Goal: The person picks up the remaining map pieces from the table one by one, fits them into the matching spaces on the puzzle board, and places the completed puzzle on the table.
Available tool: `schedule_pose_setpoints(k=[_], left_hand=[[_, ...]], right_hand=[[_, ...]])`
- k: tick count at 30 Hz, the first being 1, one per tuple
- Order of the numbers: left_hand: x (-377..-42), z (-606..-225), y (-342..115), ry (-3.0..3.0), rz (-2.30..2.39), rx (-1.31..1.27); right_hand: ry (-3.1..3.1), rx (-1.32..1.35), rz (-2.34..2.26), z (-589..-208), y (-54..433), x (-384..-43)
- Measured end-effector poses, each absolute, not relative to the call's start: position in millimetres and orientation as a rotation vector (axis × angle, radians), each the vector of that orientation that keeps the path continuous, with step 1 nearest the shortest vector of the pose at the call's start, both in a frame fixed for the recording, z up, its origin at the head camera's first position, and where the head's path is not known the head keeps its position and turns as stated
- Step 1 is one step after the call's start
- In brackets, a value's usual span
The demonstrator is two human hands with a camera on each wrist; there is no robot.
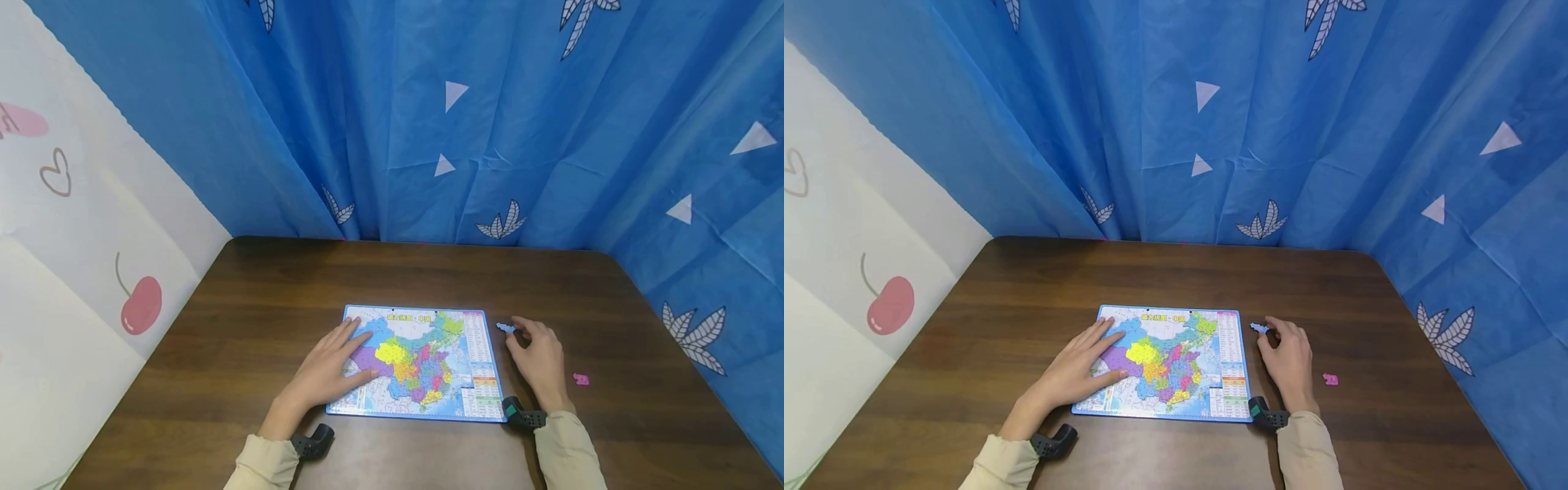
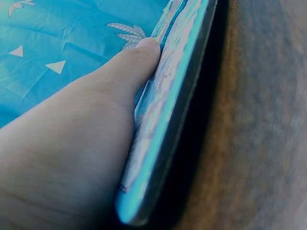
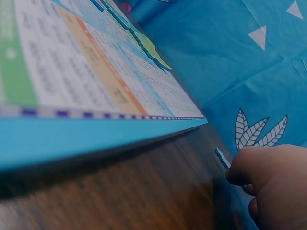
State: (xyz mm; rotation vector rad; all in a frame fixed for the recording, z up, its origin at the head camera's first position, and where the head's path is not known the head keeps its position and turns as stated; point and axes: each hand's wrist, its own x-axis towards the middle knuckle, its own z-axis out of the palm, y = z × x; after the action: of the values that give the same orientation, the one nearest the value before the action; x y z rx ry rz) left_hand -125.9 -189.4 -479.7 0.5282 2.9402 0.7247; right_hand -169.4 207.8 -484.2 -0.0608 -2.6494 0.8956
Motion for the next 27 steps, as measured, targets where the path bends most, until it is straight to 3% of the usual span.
schedule_pose_setpoints(k=[27], left_hand=[[-125.9, -481.0, -190.0, 2.945, 0.73, 0.522]], right_hand=[[-2.548, 0.042, 0.945, -482.2, 197.6, -167.2]])
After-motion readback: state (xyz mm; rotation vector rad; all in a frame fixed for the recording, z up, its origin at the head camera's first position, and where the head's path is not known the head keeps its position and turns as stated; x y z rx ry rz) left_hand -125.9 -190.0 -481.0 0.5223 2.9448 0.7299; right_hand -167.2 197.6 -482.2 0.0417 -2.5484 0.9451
